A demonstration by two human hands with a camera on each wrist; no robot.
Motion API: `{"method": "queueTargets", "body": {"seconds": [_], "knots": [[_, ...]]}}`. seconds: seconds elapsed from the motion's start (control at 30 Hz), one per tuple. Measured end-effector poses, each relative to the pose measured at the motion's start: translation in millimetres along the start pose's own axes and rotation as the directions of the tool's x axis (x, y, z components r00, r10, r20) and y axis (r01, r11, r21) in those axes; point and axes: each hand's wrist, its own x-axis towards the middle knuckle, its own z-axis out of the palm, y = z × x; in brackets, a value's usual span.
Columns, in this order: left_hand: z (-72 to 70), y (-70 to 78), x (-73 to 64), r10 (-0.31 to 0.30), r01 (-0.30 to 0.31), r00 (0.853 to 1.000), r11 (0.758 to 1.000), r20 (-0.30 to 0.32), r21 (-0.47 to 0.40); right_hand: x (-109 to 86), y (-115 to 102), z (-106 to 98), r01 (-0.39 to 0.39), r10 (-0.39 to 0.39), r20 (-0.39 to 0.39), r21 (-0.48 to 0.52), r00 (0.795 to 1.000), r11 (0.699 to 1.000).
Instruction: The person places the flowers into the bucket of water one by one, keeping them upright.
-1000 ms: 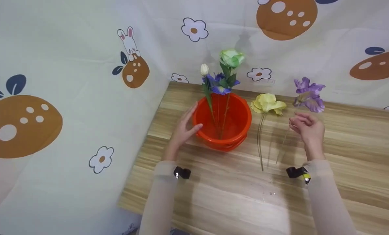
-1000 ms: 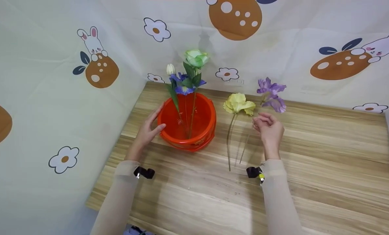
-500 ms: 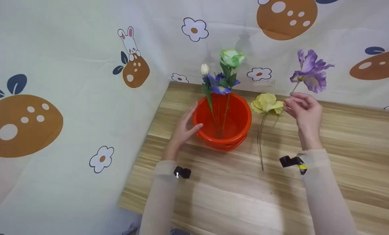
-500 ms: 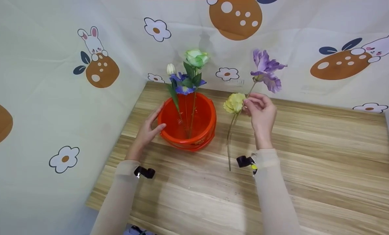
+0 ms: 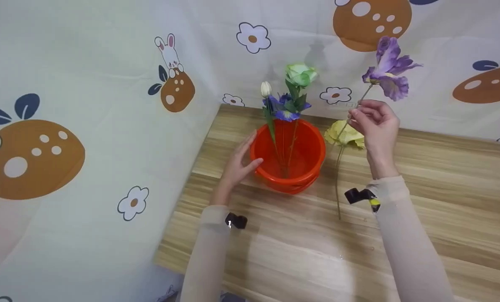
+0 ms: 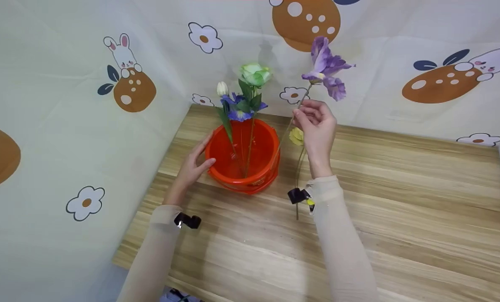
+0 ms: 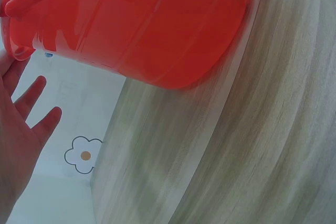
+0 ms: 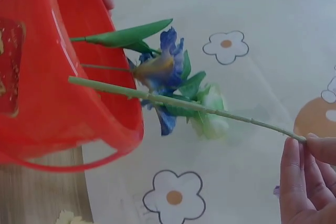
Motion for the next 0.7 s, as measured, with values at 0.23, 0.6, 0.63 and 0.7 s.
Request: {"method": "queueTargets", "body": {"seconds": [0.23,0.6,0.63,0.7], "knots": [[-0.3,0.1,0.4,-0.013,0.013,1.0,1.0,0.012,0.028,-1.2,-1,19,0.021,-0.02,0.013,-0.015,1.0,1.0],[-0.1,-2.8,0.9,0.046,-0.046,0.999,0.999,0.004,0.012,-7.9,14,43,0.029,-0.019,0.102,-0.091,0.995,0.995],[0.1,-2.8,0.8,0.043,-0.043,0.999,0.999,0.003,0.012,-10.0,17,45,0.024,-0.011,0.113,-0.114,0.994,0.993],[0.5,-2.7,0.3,0.03,-0.03,1.0,0.999,0.005,0.015,-14.2,23,48,0.011,0.011,0.13,-0.162,0.991,0.987]]}}
